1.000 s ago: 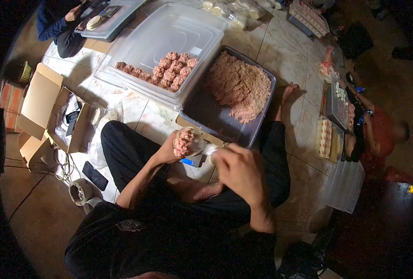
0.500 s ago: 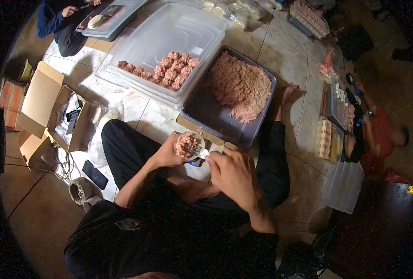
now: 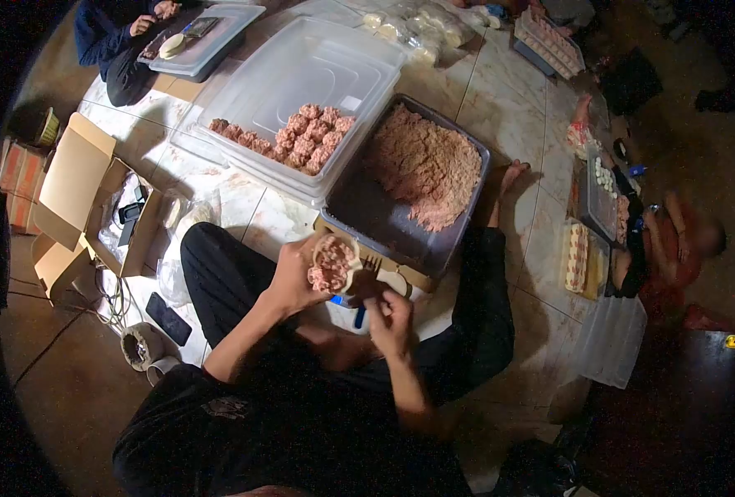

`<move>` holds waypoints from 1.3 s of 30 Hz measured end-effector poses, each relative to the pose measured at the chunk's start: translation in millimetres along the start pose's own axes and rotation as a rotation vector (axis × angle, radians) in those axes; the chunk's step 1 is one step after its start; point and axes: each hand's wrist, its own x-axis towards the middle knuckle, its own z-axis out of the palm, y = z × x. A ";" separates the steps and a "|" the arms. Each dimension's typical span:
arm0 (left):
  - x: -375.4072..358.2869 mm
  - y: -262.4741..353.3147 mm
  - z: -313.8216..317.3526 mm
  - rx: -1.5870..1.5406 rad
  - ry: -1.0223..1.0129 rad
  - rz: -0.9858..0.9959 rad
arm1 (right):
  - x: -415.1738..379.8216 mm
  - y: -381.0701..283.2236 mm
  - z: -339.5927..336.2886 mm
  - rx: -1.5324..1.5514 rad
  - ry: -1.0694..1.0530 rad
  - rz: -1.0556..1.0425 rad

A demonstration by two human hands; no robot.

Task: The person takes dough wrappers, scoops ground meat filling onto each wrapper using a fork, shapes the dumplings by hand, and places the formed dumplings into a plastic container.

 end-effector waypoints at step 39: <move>22.1 11.4 17.3 -0.668 0.017 -0.278 | -9.4 -117.6 -22.9 -0.442 0.151 -0.301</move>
